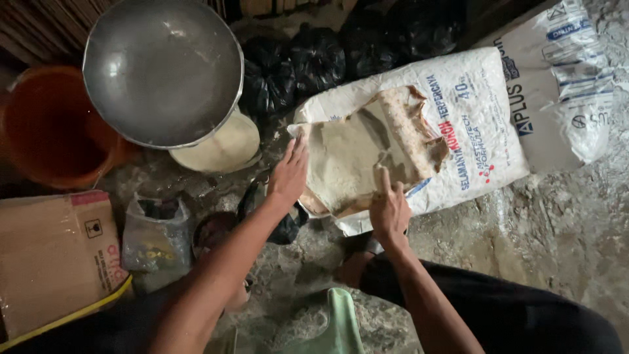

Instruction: The person scoops white powder from a large sack using a trowel and transfers it into a black bucket. The person repeatedly scoops and pours the powder, occasionally adjusting the bucket with both hands.

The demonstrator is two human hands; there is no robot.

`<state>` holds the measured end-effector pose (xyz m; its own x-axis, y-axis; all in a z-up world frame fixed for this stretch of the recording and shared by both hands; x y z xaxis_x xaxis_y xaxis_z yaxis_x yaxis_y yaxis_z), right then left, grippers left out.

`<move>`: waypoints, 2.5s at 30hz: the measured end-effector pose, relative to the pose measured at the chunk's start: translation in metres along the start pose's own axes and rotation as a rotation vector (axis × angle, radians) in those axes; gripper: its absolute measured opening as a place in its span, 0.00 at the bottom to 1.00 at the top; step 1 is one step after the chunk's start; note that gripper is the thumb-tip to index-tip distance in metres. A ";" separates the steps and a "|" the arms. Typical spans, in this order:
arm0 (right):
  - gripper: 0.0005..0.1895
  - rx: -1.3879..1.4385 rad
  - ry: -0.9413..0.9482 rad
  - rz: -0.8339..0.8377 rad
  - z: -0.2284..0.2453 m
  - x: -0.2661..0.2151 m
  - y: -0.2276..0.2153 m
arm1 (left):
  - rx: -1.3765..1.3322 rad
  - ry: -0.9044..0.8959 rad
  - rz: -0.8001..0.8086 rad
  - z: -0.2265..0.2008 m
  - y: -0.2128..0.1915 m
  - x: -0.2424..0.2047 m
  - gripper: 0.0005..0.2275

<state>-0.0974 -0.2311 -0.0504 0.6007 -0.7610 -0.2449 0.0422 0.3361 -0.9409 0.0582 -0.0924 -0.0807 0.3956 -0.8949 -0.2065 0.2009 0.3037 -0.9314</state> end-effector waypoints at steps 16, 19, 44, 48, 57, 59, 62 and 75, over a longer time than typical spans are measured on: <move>0.36 0.241 -0.134 -0.091 -0.008 0.020 0.063 | -0.096 -0.074 -0.170 -0.006 0.000 -0.008 0.20; 0.39 0.209 -0.208 -0.055 -0.007 0.000 0.059 | -0.050 -0.121 -0.030 -0.007 -0.022 -0.016 0.22; 0.30 0.549 0.211 0.279 0.015 -0.055 0.011 | -0.140 -0.214 0.098 -0.040 -0.005 -0.044 0.26; 0.32 0.736 0.358 0.337 0.025 -0.073 0.037 | -0.144 -0.225 0.066 -0.041 0.004 -0.043 0.27; 0.30 0.969 0.486 0.446 0.003 -0.043 0.073 | -0.171 -0.239 -0.042 -0.045 0.013 -0.044 0.27; 0.30 1.010 0.505 0.429 0.008 -0.045 0.060 | -0.170 -0.243 -0.042 -0.043 0.010 -0.045 0.28; 0.28 1.143 0.517 0.455 0.008 -0.051 0.050 | -0.172 -0.251 -0.057 -0.044 0.012 -0.045 0.28; 0.26 1.261 0.525 0.374 -0.038 -0.055 0.035 | -0.172 -0.270 -0.181 -0.049 0.019 -0.041 0.30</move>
<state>-0.1597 -0.1985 -0.0789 0.3844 -0.5387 -0.7496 0.7909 0.6110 -0.0335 0.0019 -0.0663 -0.1043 0.5945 -0.8035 0.0316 0.1448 0.0683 -0.9871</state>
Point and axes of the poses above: each hand's wrist, its own x-axis towards the middle knuckle, its own y-axis out of the palm, z = x × y, the point moved 4 cm from there along x, towards the middle knuckle, and after that the axes turned 7 degrees about -z, right-handed, at the moved point
